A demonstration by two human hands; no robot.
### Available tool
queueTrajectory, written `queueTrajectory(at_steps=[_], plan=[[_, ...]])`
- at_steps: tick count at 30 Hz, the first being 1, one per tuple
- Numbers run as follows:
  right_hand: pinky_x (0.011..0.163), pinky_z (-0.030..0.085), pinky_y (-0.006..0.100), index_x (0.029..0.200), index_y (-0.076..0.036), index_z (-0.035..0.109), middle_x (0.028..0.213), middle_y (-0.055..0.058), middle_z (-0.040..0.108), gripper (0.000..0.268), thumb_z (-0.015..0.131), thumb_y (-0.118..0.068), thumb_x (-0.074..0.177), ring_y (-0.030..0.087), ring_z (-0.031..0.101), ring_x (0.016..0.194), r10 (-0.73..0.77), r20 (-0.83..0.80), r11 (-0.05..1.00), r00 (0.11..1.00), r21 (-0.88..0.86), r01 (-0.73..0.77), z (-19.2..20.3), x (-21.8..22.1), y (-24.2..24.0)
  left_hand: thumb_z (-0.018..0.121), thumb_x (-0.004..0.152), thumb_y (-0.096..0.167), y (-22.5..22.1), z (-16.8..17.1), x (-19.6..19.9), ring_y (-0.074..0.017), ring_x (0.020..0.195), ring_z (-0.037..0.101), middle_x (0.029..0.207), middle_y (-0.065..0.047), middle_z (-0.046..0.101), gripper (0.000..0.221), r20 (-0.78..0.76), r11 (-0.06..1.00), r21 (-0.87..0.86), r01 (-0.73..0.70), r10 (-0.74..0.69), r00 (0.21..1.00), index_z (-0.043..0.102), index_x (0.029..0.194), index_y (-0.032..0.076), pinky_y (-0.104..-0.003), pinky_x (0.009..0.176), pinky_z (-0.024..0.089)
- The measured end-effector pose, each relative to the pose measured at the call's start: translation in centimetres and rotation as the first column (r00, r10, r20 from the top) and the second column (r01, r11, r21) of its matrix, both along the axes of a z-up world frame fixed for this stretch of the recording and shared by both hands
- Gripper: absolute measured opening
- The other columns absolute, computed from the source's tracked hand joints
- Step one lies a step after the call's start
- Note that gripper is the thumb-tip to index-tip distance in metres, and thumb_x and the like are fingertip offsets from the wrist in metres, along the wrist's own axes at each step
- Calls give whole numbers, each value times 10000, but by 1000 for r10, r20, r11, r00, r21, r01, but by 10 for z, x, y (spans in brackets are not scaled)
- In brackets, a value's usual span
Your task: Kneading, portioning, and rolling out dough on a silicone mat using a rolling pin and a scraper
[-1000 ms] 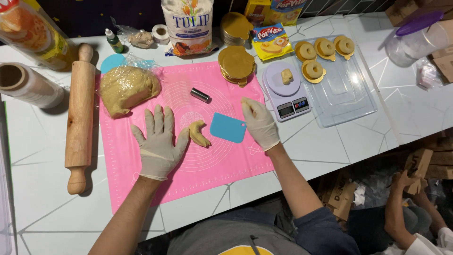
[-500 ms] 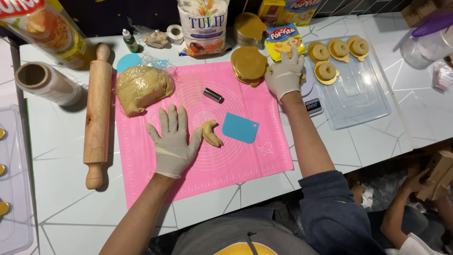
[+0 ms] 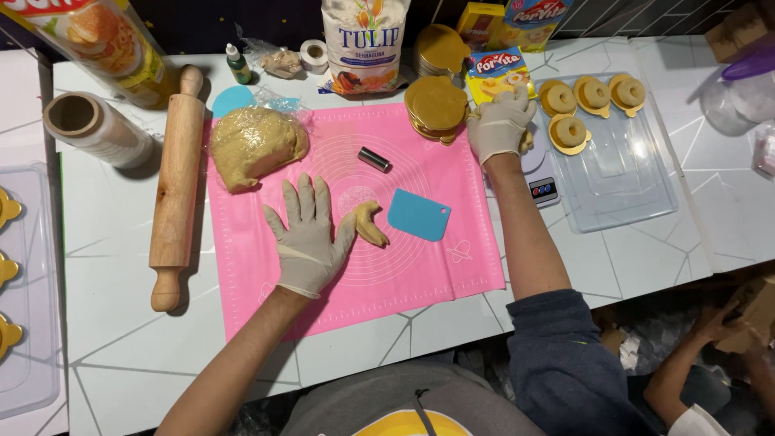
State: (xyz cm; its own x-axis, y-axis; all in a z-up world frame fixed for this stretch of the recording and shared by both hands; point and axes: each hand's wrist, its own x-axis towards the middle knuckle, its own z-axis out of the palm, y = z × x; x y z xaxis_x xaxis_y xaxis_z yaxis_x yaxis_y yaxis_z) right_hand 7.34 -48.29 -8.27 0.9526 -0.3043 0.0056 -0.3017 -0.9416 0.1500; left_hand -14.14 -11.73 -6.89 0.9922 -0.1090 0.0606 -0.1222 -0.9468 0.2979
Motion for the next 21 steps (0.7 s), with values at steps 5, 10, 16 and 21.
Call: queueTrajectory(at_steps=[5, 10, 16, 21], plan=[[1163, 90, 568, 1017, -280, 769, 1349, 111, 563, 308, 664, -527, 867, 357, 193, 1433, 29, 61, 1000, 998, 5, -29, -6, 6, -4, 256, 1027, 627, -4, -1, 1, -418, 1577, 30, 1711, -181, 147, 815, 10, 1000, -10, -6, 6, 1000, 182, 1644, 100, -753, 1162, 26], [1155, 64, 611, 1043, -266, 762, 1369, 145, 560, 357, 609, -557, 902, 366, 217, 1423, 37, 43, 999, 998, -33, -35, -13, 9, -6, 292, 1033, 621, 5, 7, -2, -439, 1562, 82, 1682, -188, 222, 772, 0, 997, -72, 39, -39, 999, 258, 1631, 133, -747, 1161, 63], [1098, 139, 640, 1072, -312, 764, 1364, 155, 608, 406, 432, -539, 1014, 399, 312, 1434, 136, -12, 938, 991, -321, -133, 3, -13, 10, 302, 1000, 634, 8, 10, -4, -466, 1543, 95, 1692, -175, 185, 759, 24, 989, -127, 76, -73, 997, 260, 1622, 200, -753, 1143, 70], [1011, 353, 524, 1126, -250, 735, 1226, 141, 696, 456, 392, -546, 1076, 373, 448, 1359, 223, 133, 959, 966, -208, -193, 64, -64, 42, 383, 1010, 615, 14, -1, -9, -466, 1552, 143, 1696, -144, 224, 746, 155, 983, -117, 139, -120, 981, 285, 1621, 199, -742, 1161, 106]])
